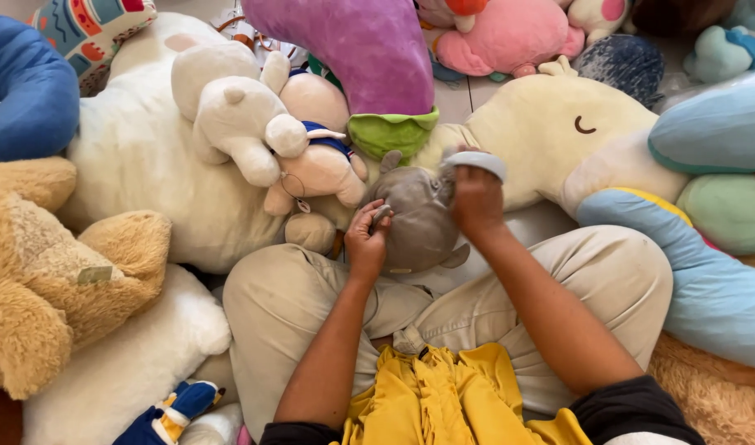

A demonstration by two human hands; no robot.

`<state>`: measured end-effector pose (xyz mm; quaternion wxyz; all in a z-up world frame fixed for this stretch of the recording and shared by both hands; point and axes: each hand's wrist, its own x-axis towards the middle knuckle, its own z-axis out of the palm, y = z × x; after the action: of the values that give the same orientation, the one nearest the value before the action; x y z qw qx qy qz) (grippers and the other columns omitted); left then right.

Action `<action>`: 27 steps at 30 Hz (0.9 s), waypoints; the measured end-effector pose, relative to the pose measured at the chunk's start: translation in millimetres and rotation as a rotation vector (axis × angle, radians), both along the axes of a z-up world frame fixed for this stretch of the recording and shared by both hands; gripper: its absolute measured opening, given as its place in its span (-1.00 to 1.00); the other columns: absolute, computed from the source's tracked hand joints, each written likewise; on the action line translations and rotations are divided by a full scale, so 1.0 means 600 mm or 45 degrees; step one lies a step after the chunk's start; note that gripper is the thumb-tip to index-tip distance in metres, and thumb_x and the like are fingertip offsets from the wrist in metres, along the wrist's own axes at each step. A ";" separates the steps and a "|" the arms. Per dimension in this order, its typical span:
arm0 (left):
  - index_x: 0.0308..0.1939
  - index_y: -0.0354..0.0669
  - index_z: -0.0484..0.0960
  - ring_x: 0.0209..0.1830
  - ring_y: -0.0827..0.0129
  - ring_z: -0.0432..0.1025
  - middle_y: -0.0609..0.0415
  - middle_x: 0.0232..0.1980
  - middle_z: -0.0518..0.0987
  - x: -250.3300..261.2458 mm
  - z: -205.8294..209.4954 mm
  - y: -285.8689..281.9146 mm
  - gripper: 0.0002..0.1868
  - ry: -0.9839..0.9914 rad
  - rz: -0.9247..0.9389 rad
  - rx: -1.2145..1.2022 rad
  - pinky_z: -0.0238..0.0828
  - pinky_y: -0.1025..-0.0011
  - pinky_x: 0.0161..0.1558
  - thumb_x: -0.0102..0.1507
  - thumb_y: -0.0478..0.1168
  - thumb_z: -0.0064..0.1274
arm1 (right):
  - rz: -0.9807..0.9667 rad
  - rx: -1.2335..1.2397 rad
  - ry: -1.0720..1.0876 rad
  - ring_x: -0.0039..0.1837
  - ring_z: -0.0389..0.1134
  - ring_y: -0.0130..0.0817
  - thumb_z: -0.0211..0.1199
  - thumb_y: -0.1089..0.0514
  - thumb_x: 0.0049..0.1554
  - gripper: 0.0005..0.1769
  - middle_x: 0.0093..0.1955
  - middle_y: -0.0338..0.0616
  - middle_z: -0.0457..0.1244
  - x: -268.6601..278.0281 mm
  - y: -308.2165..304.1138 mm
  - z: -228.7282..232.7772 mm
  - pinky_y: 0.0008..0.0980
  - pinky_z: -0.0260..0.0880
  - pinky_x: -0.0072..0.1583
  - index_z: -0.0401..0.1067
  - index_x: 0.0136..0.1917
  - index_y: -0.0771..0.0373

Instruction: The person sits on the floor and uses a small white brush to groom a purple plush toy, then switches to a gray plush toy. The person holds each toy with one hand and brushes the surface with the other, turning the toys to reach different areas.

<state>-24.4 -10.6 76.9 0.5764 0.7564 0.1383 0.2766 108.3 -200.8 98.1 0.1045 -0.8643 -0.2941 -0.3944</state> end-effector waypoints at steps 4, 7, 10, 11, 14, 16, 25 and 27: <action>-0.27 -0.04 0.78 0.08 0.14 0.56 0.02 0.04 0.67 0.003 -0.009 0.001 -0.88 -0.019 0.002 -0.003 0.43 0.25 0.17 0.20 -0.38 0.23 | 0.258 0.024 -0.328 0.30 0.36 0.34 0.00 0.31 0.21 -0.54 0.24 0.44 0.30 -0.092 0.061 0.050 0.16 0.33 0.36 0.45 0.34 0.44; -0.24 -0.08 0.78 0.09 0.17 0.56 0.04 0.04 0.67 0.007 -0.015 0.007 -0.86 -0.002 0.034 0.060 0.43 0.26 0.17 0.20 -0.40 0.21 | 0.450 0.005 -0.277 0.37 0.33 0.23 0.03 0.23 0.25 -0.54 0.30 0.23 0.31 -0.097 0.073 0.043 0.13 0.32 0.39 0.44 0.40 0.18; -0.27 -0.08 0.79 0.06 0.17 0.57 0.03 0.03 0.68 0.006 -0.003 0.003 -0.92 0.009 -0.010 -0.008 0.44 0.27 0.15 0.21 -0.35 0.25 | 0.210 -0.084 0.108 -0.13 0.47 -0.05 0.17 0.21 0.06 -0.67 -0.17 0.00 0.36 -0.033 0.033 0.035 -0.05 0.49 -0.08 0.54 0.11 0.16; -0.27 -0.07 0.79 0.06 0.17 0.57 0.03 0.03 0.68 0.004 0.001 0.001 -0.92 0.016 -0.001 -0.013 0.44 0.27 0.15 0.22 -0.34 0.24 | 0.051 -0.081 0.081 -0.12 0.48 0.00 0.21 0.22 0.05 -0.59 -0.13 0.06 0.37 0.000 0.012 -0.005 -0.03 0.50 -0.09 0.52 0.19 0.21; -0.25 -0.04 0.79 0.08 0.19 0.56 0.05 0.05 0.68 0.007 -0.009 0.017 -0.91 0.039 0.006 -0.020 0.43 0.26 0.16 0.25 -0.32 0.20 | -0.111 -0.036 -0.004 0.03 0.46 0.09 0.23 0.24 -0.01 -0.41 0.02 0.16 0.36 0.029 -0.012 -0.035 0.00 0.47 0.04 0.47 0.32 0.33; -0.24 -0.02 0.78 0.09 0.19 0.56 0.07 0.07 0.68 0.007 -0.020 0.021 -0.90 0.060 0.012 -0.032 0.42 0.25 0.17 0.26 -0.30 0.18 | -0.106 -0.004 -0.058 0.17 0.43 0.13 0.22 0.25 -0.06 -0.32 0.14 0.20 0.34 -0.023 0.005 0.020 0.02 0.43 0.18 0.42 0.37 0.40; -0.32 -0.03 0.76 0.03 0.20 0.58 0.10 -0.01 0.70 0.005 -0.018 0.022 -0.91 0.074 -0.007 0.052 0.45 0.27 0.12 0.24 -0.33 0.20 | 0.207 -0.080 0.229 0.03 0.45 -0.02 0.17 0.24 0.09 -0.72 -0.11 0.03 0.37 0.007 0.024 -0.049 -0.01 0.49 0.15 0.57 0.06 0.20; -0.30 -0.02 0.75 0.00 0.24 0.58 0.11 -0.02 0.70 0.009 -0.023 0.030 -0.91 0.081 0.027 0.050 0.47 0.32 0.10 0.26 -0.31 0.18 | -0.217 -0.090 0.773 0.06 0.46 0.18 0.31 0.23 -0.03 -0.53 0.02 0.18 0.36 0.062 -0.026 -0.070 0.13 0.49 0.06 0.47 0.19 0.26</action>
<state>-19.2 7.2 62.9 0.5536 0.7746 0.1592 0.2611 145.6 -216.2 56.3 0.1241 -0.9672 -0.1895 -0.1152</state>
